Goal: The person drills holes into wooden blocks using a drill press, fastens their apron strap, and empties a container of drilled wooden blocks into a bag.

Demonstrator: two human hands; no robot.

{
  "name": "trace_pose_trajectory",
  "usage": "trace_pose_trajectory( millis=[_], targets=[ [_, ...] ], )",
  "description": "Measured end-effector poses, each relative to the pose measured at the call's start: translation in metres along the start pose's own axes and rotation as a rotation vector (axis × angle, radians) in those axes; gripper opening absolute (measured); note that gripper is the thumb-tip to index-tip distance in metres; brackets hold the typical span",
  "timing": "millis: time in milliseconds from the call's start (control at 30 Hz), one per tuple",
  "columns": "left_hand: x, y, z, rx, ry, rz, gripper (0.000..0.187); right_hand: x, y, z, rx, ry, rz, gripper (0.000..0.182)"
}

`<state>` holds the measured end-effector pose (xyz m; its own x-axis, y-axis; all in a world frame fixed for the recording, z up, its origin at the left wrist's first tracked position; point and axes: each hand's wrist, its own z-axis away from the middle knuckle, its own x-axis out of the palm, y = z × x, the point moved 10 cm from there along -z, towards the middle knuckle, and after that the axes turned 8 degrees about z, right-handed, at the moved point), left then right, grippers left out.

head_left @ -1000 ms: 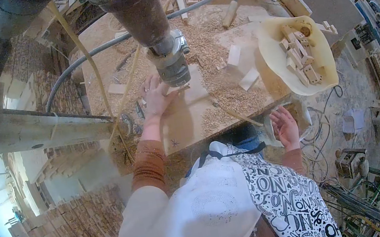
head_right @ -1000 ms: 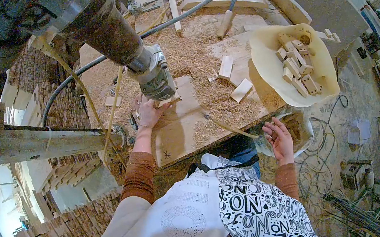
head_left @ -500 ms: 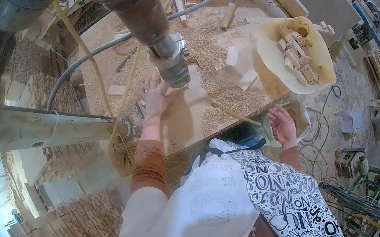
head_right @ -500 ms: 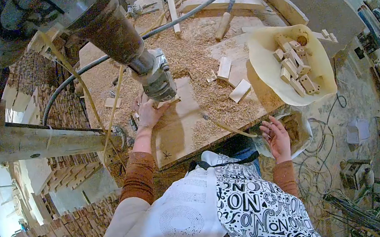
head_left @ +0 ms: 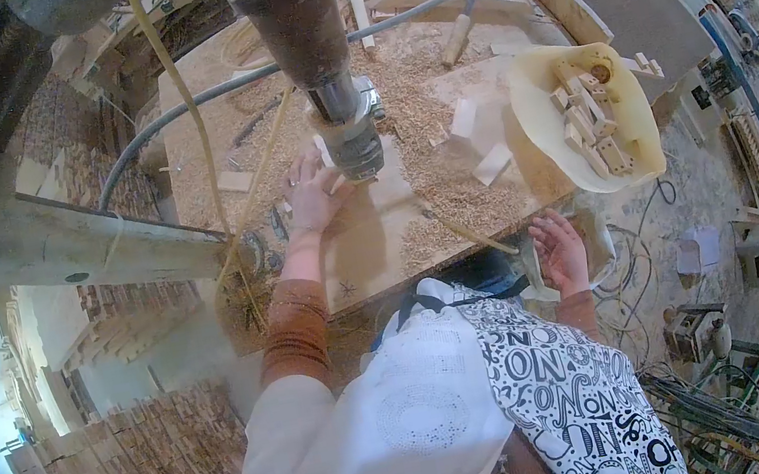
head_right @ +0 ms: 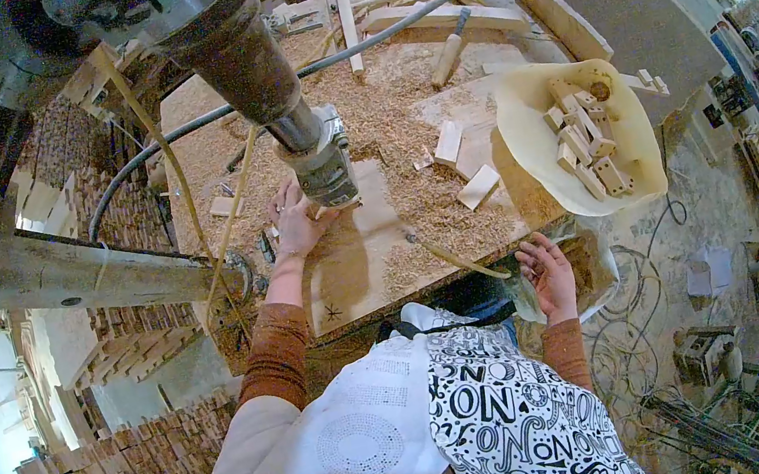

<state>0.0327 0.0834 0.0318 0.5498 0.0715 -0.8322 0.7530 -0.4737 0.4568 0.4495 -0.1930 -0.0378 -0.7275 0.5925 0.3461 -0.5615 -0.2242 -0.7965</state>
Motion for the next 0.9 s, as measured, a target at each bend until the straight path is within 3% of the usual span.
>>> trace_pose_trajectory(
  millis=[633, 900],
  targets=[
    [-0.003, 0.005, -0.002, 0.044, 0.022, 0.018, 0.035, -0.001, 0.003, 0.009, -0.011, -0.017, 0.014, 0.043],
    [0.008, -0.003, 0.0, 0.037, -0.001, -0.026, 0.048, -0.01, 0.005, 0.011, -0.009, 0.051, -0.001, 0.041]
  ],
)
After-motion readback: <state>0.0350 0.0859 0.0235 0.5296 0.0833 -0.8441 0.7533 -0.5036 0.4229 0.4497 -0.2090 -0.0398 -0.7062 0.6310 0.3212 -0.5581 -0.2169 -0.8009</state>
